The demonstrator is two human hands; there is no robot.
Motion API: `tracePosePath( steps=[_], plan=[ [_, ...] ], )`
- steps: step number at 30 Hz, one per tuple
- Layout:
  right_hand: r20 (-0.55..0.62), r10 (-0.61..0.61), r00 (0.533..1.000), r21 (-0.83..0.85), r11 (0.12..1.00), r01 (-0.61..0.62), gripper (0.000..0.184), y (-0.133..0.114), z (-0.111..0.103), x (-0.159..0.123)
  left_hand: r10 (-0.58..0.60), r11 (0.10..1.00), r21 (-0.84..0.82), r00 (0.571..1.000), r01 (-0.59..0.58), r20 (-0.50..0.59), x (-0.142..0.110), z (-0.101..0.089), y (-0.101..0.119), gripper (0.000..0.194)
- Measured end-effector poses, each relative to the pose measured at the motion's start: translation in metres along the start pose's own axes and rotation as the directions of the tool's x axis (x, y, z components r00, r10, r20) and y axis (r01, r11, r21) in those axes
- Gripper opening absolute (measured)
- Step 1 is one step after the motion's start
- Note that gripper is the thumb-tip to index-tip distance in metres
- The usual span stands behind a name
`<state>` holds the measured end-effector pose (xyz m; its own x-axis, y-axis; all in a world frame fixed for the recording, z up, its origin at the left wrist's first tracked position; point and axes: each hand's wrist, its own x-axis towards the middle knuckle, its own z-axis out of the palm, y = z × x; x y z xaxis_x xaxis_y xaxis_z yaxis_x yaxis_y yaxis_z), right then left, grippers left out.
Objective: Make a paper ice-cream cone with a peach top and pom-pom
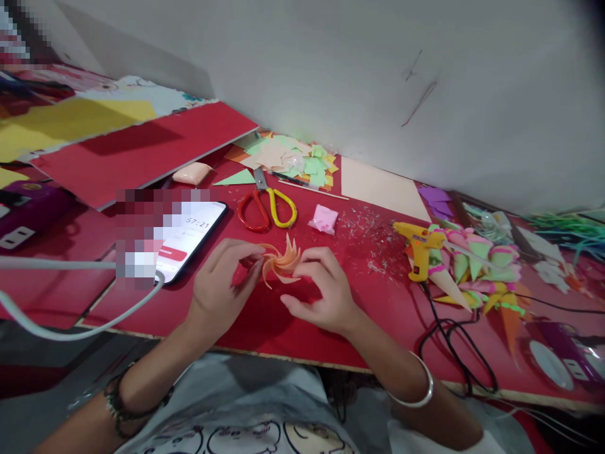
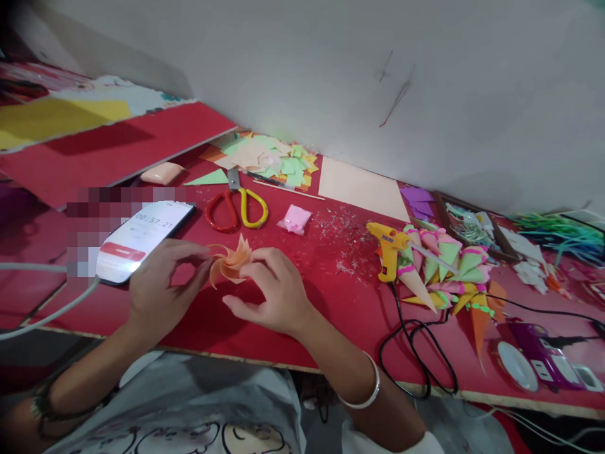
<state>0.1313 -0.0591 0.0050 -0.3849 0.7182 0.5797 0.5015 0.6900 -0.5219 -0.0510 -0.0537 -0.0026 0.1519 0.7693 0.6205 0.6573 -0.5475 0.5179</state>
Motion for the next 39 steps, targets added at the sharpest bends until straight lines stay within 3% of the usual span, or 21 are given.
tracePosePath(
  steps=[7, 15, 19, 33, 39],
  plan=[
    [-0.069, -0.060, 0.996, -0.218, 0.975, 0.043, 0.009, 0.003, 0.005, -0.001, 0.139, 0.990, -0.019, 0.990, -0.139, -0.022, -0.002, 0.000, 0.007, 0.023],
    [-0.080, -0.057, 0.995, -0.211, 0.977, 0.039, 0.014, 0.006, 0.001, -0.003, 0.224, 0.972, 0.073, 0.975, -0.222, -0.019, 0.000, -0.010, 0.005, 0.034],
    [-0.100, -0.056, 0.993, -0.178, 0.983, 0.038, 0.015, 0.007, 0.001, -0.003, 0.277, 0.949, 0.154, 0.961, -0.275, 0.008, 0.001, -0.013, 0.004, 0.030],
    [-0.110, -0.053, 0.993, -0.133, 0.990, 0.038, 0.013, 0.006, 0.003, -0.002, 0.153, 0.949, 0.265, 0.984, -0.173, 0.094, 0.003, -0.007, 0.004, 0.019],
    [-0.087, -0.025, 0.996, -0.114, 0.993, 0.015, 0.014, 0.006, 0.002, -0.001, 0.132, 0.983, 0.104, 0.978, -0.150, 0.162, 0.005, -0.010, 0.004, 0.029]
  ],
)
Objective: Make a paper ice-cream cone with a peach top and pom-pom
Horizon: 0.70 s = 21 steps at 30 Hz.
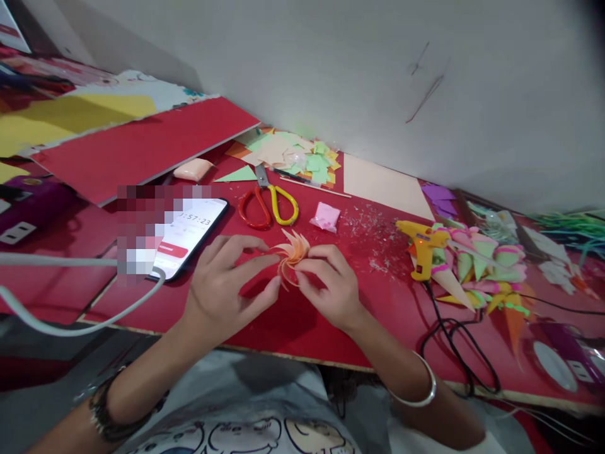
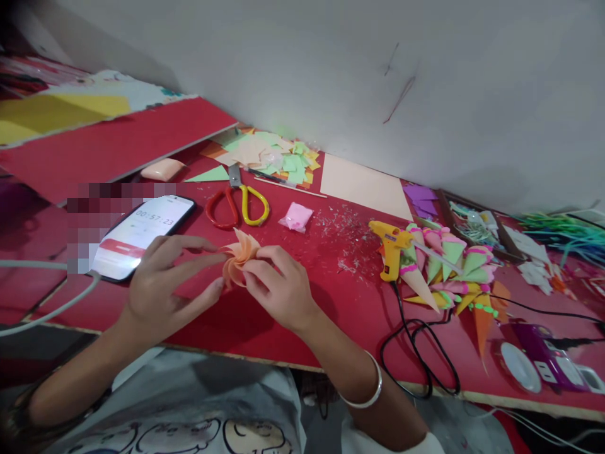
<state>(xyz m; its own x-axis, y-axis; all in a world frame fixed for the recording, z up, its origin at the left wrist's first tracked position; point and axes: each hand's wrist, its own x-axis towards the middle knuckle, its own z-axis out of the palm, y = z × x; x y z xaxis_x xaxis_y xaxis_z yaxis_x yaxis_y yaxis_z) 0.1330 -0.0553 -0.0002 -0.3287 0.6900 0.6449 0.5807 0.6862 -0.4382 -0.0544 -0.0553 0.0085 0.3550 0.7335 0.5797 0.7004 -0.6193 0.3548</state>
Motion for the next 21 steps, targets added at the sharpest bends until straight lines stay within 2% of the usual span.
tracePosePath(
  steps=[3, 11, 16, 21],
  plan=[
    [0.010, 0.008, 1.000, 0.013, 1.000, -0.008, 0.013, -0.001, 0.000, 0.001, 0.001, 1.000, -0.021, 1.000, -0.001, 0.000, 0.000, 0.002, -0.001, 0.029],
    [0.060, -0.009, 0.998, 0.032, 0.999, 0.007, 0.012, -0.001, 0.000, 0.002, -0.016, 0.996, 0.093, 0.999, 0.012, 0.048, 0.002, 0.006, -0.001, 0.022],
    [0.078, -0.044, 0.996, -0.089, 0.995, 0.051, 0.008, -0.001, 0.001, 0.002, -0.005, 0.987, 0.159, 0.999, -0.002, 0.039, 0.002, 0.006, 0.004, 0.014],
    [0.075, -0.058, 0.995, -0.198, 0.978, 0.072, 0.005, -0.001, 0.002, 0.000, -0.042, 0.989, 0.143, 0.999, 0.037, 0.033, 0.002, 0.008, 0.010, 0.009]
  ],
)
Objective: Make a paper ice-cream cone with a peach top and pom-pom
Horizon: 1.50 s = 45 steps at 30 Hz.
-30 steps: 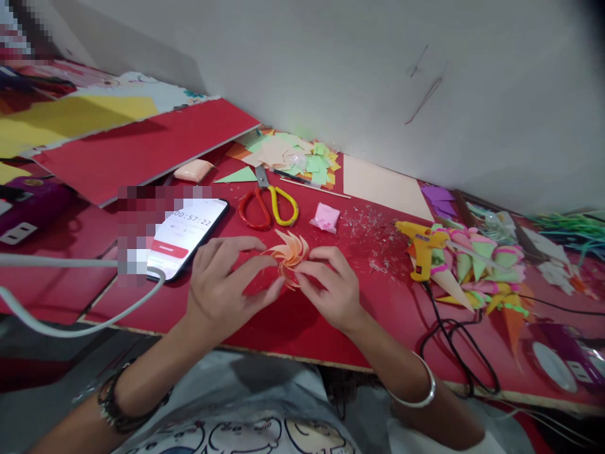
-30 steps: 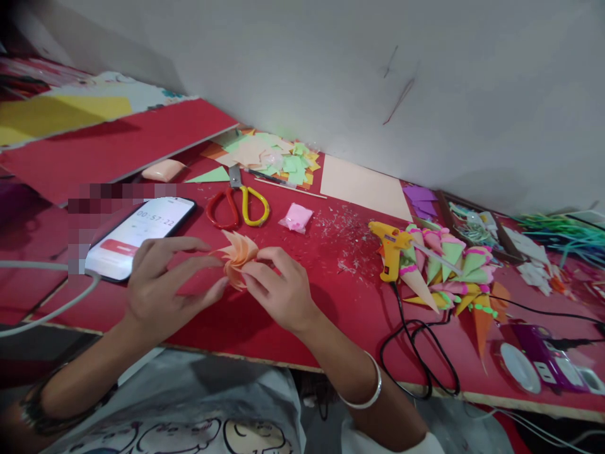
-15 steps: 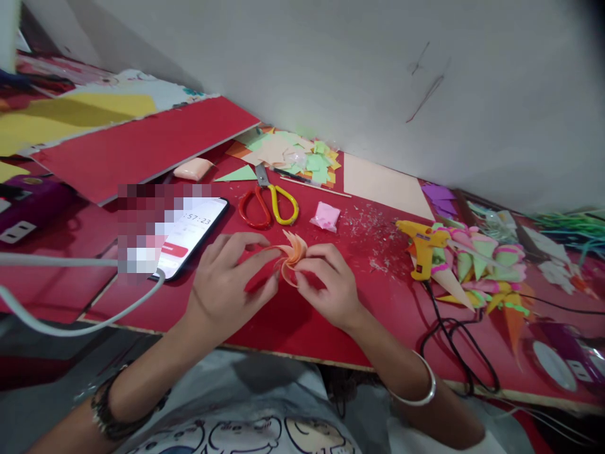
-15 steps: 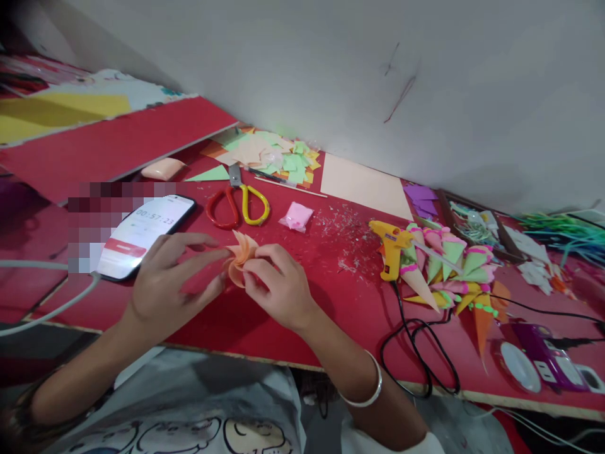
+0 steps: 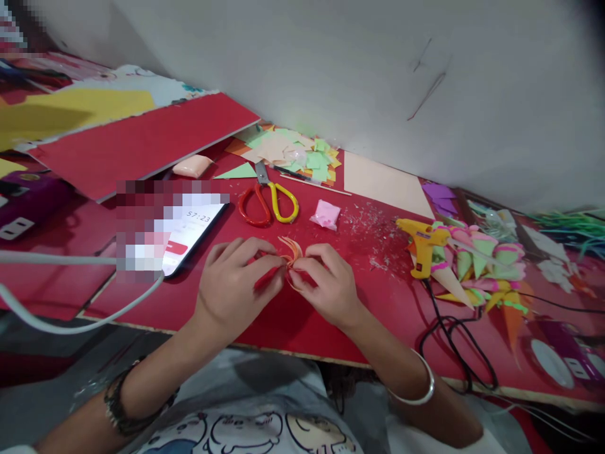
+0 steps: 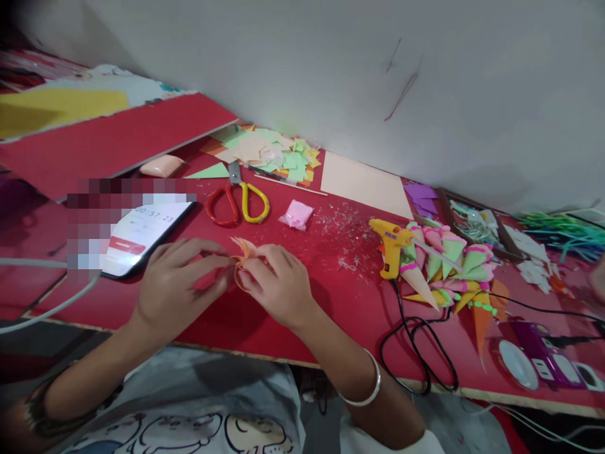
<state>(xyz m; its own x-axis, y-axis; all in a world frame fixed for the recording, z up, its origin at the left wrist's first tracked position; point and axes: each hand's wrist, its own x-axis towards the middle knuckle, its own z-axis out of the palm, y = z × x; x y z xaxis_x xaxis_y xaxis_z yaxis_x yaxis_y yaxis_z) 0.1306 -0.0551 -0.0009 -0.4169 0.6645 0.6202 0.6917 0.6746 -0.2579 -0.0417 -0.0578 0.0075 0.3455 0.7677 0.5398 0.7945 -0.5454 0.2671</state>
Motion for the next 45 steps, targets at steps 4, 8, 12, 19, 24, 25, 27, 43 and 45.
tracePosePath(
  steps=[4, 8, 12, 19, 24, 25, 27, 43, 45],
  plan=[
    [-0.001, 0.007, 1.000, -0.026, 1.000, -0.007, 0.006, -0.0004, 0.0004, 0.0003, -0.022, 1.000, 0.011, 1.000, 0.022, -0.002, 0.0003, -0.0013, 0.0036, 0.008],
    [-0.002, 0.023, 1.000, 0.006, 1.000, -0.023, 0.007, -0.0013, 0.0008, 0.0008, -0.048, 0.999, 0.008, 0.999, 0.048, 0.007, 0.0002, -0.0023, 0.0068, 0.009],
    [-0.003, 0.028, 1.000, 0.023, 0.999, -0.028, 0.008, -0.0017, 0.0013, 0.0002, -0.046, 0.999, -0.012, 0.999, 0.046, -0.003, 0.0001, -0.0023, 0.0088, 0.009],
    [0.008, 0.042, 0.999, 0.055, 0.998, -0.043, 0.010, -0.0009, 0.0011, 0.0004, -0.021, 1.000, -0.018, 1.000, 0.020, -0.020, 0.0008, -0.0021, 0.0081, 0.009],
    [0.032, 0.062, 0.998, 0.094, 0.993, -0.065, 0.011, -0.0007, 0.0008, 0.0015, -0.016, 1.000, -0.008, 0.999, 0.016, -0.032, 0.0000, -0.0017, 0.0075, 0.009],
    [0.038, 0.069, 0.997, 0.099, 0.993, -0.072, 0.011, -0.0008, 0.0007, 0.0015, -0.012, 1.000, -0.006, 1.000, 0.012, -0.023, -0.0002, -0.0019, 0.0073, 0.009],
    [0.051, 0.076, 0.996, 0.107, 0.991, -0.081, 0.012, -0.0009, 0.0003, 0.0013, -0.009, 1.000, -0.006, 1.000, 0.009, -0.006, -0.0005, -0.0025, 0.0070, 0.010],
    [0.067, 0.109, 0.992, 0.202, 0.972, -0.121, 0.009, 0.0006, 0.0002, 0.0019, -0.057, 0.998, -0.027, 0.998, 0.057, 0.012, -0.0001, -0.0003, 0.0044, 0.014],
    [0.068, 0.103, 0.992, 0.210, 0.971, -0.116, 0.008, 0.0006, -0.0002, 0.0019, -0.056, 0.998, -0.025, 0.998, 0.057, 0.034, -0.0006, -0.0004, 0.0044, 0.015]
  ],
)
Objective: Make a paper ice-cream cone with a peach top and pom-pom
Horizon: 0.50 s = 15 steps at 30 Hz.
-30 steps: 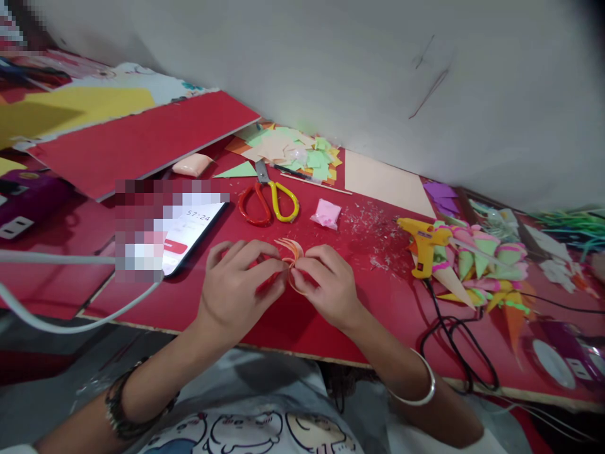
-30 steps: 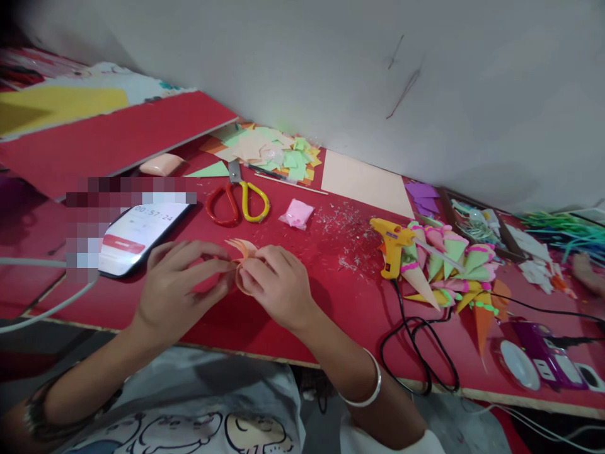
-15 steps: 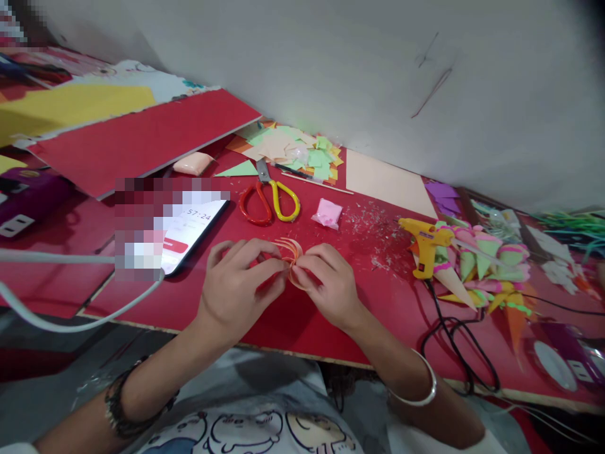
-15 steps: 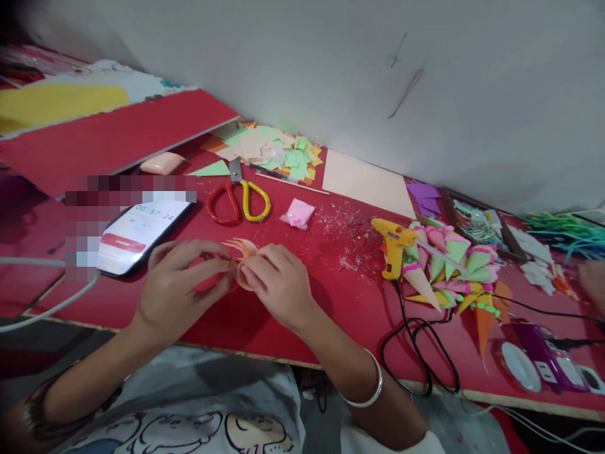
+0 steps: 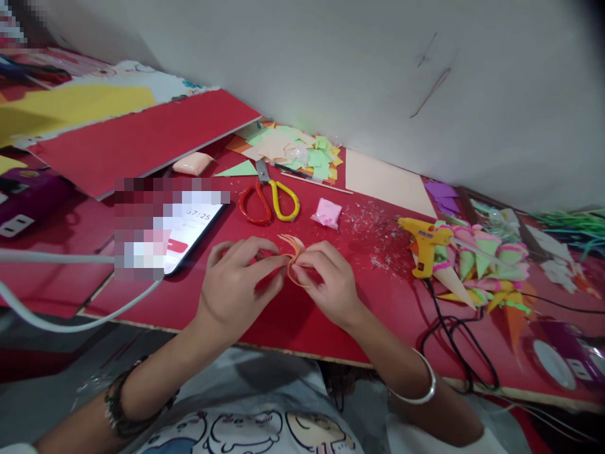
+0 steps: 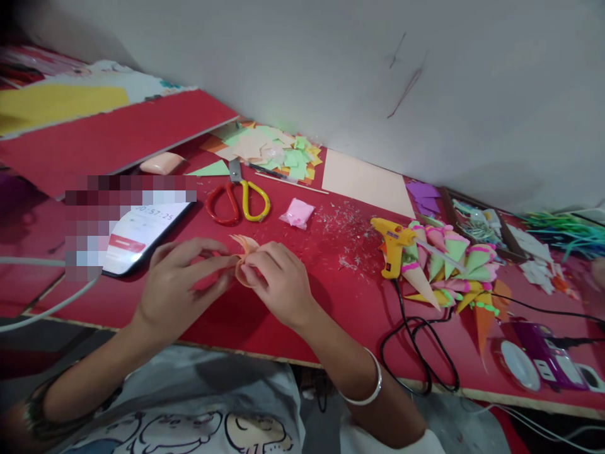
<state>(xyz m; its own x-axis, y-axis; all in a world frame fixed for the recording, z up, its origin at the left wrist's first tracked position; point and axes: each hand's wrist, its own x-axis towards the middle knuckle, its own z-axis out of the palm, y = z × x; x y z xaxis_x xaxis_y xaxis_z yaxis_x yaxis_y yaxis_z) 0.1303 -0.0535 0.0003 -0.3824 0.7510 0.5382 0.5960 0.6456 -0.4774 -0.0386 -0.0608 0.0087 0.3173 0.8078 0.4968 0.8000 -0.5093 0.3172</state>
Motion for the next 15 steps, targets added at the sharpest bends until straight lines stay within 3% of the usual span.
tracePosePath(
  steps=[15],
  plan=[
    [0.073, 0.023, 0.997, 0.038, 0.999, -0.026, 0.015, 0.0008, -0.0030, 0.0004, 0.146, 0.989, -0.013, 0.989, -0.146, -0.028, -0.0003, -0.0033, -0.0022, 0.016]
  ],
)
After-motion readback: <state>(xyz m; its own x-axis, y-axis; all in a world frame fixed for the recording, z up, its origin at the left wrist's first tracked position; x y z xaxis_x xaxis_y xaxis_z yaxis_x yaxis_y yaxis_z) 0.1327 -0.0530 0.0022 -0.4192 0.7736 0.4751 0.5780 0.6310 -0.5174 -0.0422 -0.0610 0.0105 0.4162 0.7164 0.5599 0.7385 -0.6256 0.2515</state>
